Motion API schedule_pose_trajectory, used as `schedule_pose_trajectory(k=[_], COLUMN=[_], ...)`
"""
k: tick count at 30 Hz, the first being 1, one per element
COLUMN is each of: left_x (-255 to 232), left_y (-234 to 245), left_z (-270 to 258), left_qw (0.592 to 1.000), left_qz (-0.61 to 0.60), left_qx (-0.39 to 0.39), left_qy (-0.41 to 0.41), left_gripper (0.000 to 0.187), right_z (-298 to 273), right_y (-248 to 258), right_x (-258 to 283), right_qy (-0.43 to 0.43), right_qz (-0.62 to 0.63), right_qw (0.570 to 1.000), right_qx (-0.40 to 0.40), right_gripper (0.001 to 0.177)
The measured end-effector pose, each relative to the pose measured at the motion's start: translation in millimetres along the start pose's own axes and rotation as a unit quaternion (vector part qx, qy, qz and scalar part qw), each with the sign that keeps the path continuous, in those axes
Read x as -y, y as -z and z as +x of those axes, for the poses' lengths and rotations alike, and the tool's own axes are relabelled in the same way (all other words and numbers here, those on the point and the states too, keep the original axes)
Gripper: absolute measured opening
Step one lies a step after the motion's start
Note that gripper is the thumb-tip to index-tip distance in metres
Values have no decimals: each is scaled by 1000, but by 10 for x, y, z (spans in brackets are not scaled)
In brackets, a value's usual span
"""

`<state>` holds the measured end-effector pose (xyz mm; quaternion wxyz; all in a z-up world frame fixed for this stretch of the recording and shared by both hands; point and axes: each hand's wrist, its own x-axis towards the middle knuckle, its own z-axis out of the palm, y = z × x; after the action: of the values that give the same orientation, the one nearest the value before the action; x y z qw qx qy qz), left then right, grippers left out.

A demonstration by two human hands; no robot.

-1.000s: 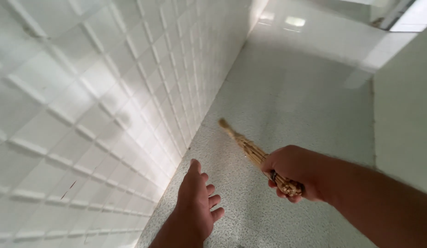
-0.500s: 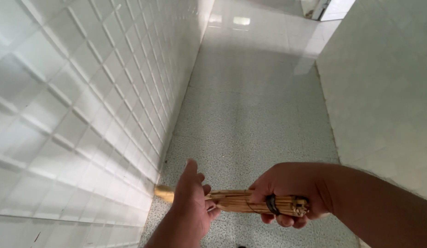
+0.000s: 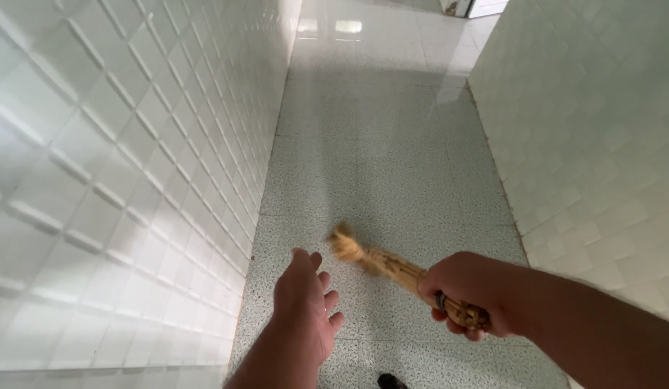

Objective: The person sweeps the floor and along the base of the tiled walls using a small handheld broom.

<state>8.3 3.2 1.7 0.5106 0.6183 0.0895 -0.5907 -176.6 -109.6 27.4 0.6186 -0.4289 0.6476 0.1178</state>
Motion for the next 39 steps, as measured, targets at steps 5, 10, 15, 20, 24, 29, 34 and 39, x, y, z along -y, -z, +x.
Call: schedule_pose_trajectory(k=[5, 10, 15, 20, 24, 29, 34, 39], left_x=[-63, -31, 207, 419, 343, 256, 287, 398], left_y=[-79, -205, -319, -310, -310, -402, -568, -706], left_z=[-68, -134, 16, 197, 87, -152, -227, -285], left_qw=[999, 995, 985, 962, 960, 965, 964, 962], left_qz=[18, 63, 75, 163, 193, 203, 211, 228], left_qx=[-1, 33, 92, 179, 154, 104, 110, 98], left_qy=[35, 62, 122, 126, 129, 131, 117, 111], left_gripper=[75, 77, 78, 70, 70, 71, 70, 66], right_z=[-247, -549, -643, -576, -575, -759, -880, -810], right_y=[96, 33, -317, -596, -615, -545, -428, -309], right_x=[46, -17, -288, -534, -593, -530, -569, -780], right_qy=[31, 5, -25, 13, 69, 4, -20, -67], right_qz=[49, 200, 354, 399, 392, 435, 411, 441], right_qw=[998, 979, 935, 916, 917, 897, 900, 882], right_qx=[-32, -42, -18, 33, 32, -80, -142, -151], right_gripper=[29, 33, 31, 30, 28, 33, 32, 26])
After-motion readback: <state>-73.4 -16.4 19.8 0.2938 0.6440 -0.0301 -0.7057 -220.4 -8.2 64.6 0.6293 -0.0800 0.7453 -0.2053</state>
